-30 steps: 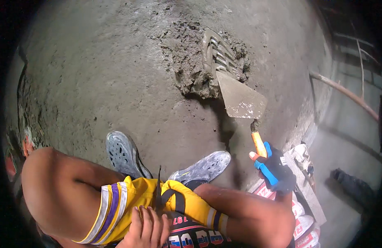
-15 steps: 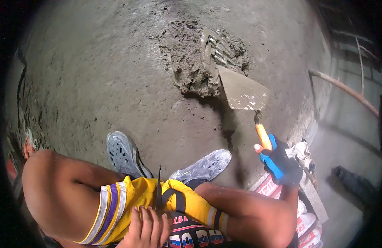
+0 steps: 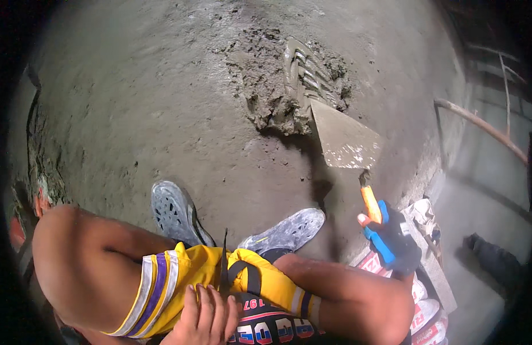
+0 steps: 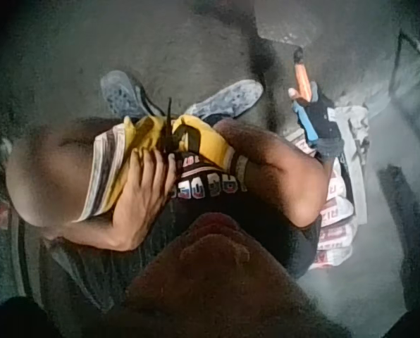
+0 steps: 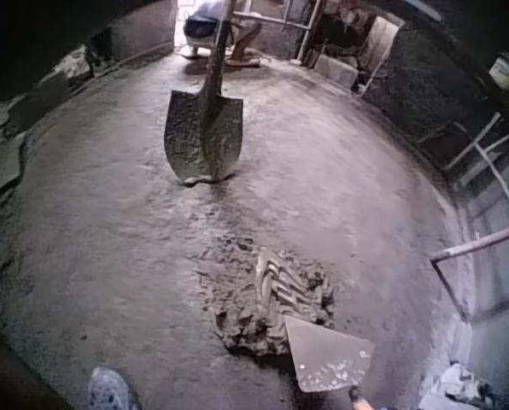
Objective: The person mixes and shapes a pile of wet cement on the floor using a trowel.
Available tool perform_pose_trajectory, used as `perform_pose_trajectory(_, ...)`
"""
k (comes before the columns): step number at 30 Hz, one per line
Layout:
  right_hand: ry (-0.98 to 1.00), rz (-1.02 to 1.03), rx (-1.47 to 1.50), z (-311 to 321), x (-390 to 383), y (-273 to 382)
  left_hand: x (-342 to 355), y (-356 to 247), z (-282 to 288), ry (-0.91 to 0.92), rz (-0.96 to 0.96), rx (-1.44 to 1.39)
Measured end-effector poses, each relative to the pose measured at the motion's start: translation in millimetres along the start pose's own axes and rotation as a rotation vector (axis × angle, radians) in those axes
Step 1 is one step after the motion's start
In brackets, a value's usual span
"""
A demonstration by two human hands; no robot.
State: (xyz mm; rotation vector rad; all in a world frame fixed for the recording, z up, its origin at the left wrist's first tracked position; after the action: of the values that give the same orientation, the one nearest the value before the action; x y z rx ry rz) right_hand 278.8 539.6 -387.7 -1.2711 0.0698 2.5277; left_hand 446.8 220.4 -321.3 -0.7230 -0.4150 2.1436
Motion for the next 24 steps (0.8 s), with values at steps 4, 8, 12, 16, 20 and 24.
perform_pose_trajectory(4,0.041,0.018,0.085,-9,-21,8,-3,0,2,-0.017,-0.011,0.003)
perform_pose_trajectory(8,0.074,0.044,0.094,-9,-29,23,-6,1,0,-0.038,-0.016,0.010)
perform_pose_trajectory(12,0.116,0.077,0.082,-10,-41,38,-4,0,3,-0.082,-0.039,0.021)
perform_pose_trajectory(16,0.099,0.094,0.049,-4,-46,42,-6,2,3,-0.016,0.001,-0.017)
perform_pose_trajectory(20,0.035,0.084,-0.059,15,-28,42,-8,2,2,-0.019,-0.005,-0.028)
perform_pose_trajectory(24,0.068,0.030,-0.066,17,-9,32,-6,1,1,-0.007,-0.012,-0.032)
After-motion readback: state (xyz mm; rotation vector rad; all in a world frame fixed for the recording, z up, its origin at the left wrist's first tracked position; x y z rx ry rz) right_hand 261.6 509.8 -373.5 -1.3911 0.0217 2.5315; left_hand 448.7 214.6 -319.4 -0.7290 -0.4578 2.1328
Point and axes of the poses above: each hand's wrist, its own x-axis towards the middle knuckle, its own z-axis out of the back of the hand, y = z × x, the point moved 6 cm from there along x, towards the middle knuckle, and after that the axes turned 14 degrees about -x, right-handed, at the moved point
